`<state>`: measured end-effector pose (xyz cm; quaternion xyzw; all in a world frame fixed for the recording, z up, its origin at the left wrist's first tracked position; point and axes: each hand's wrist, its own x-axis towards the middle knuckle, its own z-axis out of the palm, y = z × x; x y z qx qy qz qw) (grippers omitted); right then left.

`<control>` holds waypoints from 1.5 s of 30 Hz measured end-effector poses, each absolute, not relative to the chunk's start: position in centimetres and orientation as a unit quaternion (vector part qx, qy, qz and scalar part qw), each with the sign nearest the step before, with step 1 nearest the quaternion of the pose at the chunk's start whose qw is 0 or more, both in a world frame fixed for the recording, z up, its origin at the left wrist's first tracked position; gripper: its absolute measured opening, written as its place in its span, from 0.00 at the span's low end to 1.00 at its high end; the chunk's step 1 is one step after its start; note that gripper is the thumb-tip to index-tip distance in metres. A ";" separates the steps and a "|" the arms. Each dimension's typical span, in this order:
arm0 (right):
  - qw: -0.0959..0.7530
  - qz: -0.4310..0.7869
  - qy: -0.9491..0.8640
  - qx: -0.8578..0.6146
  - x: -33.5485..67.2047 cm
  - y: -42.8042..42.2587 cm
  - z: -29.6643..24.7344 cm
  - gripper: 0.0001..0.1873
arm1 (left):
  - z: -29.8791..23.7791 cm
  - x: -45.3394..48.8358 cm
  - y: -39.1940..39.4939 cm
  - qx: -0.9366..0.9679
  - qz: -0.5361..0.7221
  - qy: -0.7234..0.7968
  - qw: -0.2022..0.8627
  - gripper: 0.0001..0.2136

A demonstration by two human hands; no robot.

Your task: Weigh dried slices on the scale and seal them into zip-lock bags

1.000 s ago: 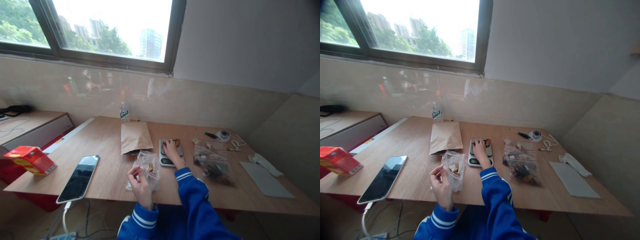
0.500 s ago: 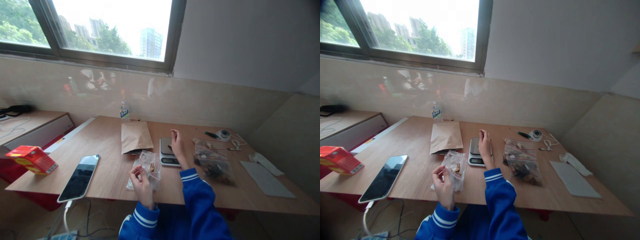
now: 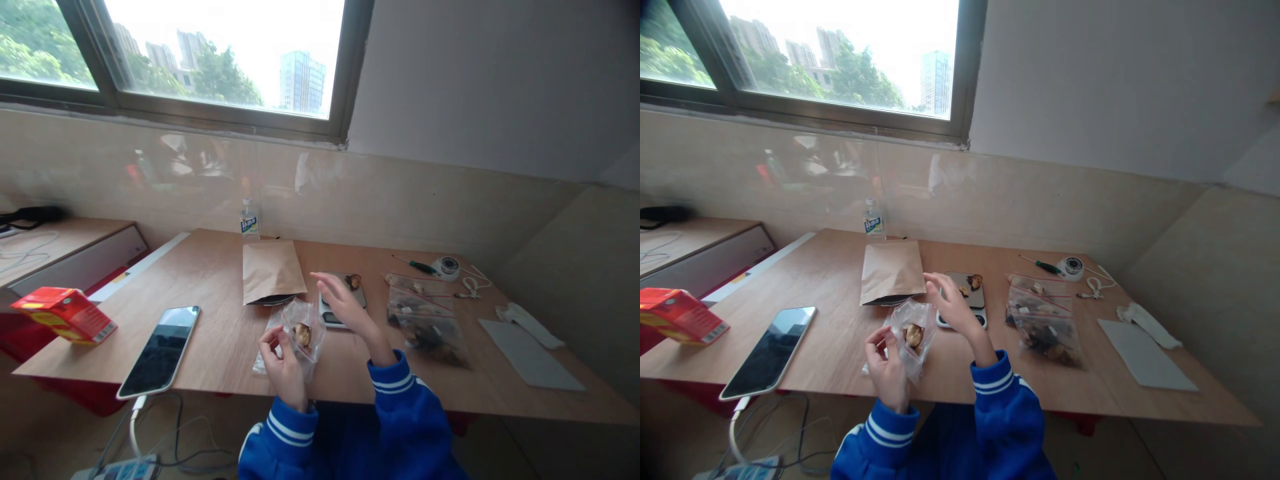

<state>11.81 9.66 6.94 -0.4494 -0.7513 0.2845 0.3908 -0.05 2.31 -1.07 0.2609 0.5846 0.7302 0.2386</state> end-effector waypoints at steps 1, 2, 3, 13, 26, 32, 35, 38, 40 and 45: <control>0.395 0.223 -0.738 -0.500 12.3 10.5 5.7 0.18 | -1.1 -0.1 2.3 0.261 0.729 0.585 0.242 0.15; 0.383 0.167 -0.722 -0.552 12.9 11.3 4.5 0.18 | -1.1 -0.2 2.3 0.260 0.729 0.583 0.247 0.15; 0.359 0.125 -0.711 -0.592 13.4 12.0 3.2 0.18 | -1.2 -0.3 2.4 0.258 0.729 0.582 0.252 0.15; 0.453 0.143 -0.660 -0.582 16.5 13.0 1.2 0.14 | -1.5 -1.2 2.7 0.267 0.733 0.589 0.213 0.14; 0.511 0.326 -0.632 -0.482 13.3 7.7 5.4 0.20 | -1.0 -2.0 2.6 0.261 0.728 0.593 0.226 0.12; 0.469 0.081 -0.639 -0.604 18.5 14.5 -0.3 0.18 | -1.4 -3.5 2.7 0.247 0.736 0.583 0.239 0.12; 0.396 0.048 -0.672 -0.624 19.6 17.2 -1.5 0.19 | -1.5 -3.9 2.9 0.241 0.739 0.579 0.245 0.13; 0.366 0.052 -0.690 -0.622 19.8 18.1 -1.3 0.19 | -1.4 -4.2 2.9 0.227 0.742 0.576 0.257 0.13; 0.372 0.039 -0.679 -0.631 20.1 18.0 -1.1 0.19 | -1.4 -4.3 2.9 0.218 0.744 0.574 0.264 0.13; 0.508 0.035 -0.571 -0.644 20.2 15.7 0.0 0.17 | -1.6 -4.2 2.8 0.218 0.743 0.571 0.271 0.13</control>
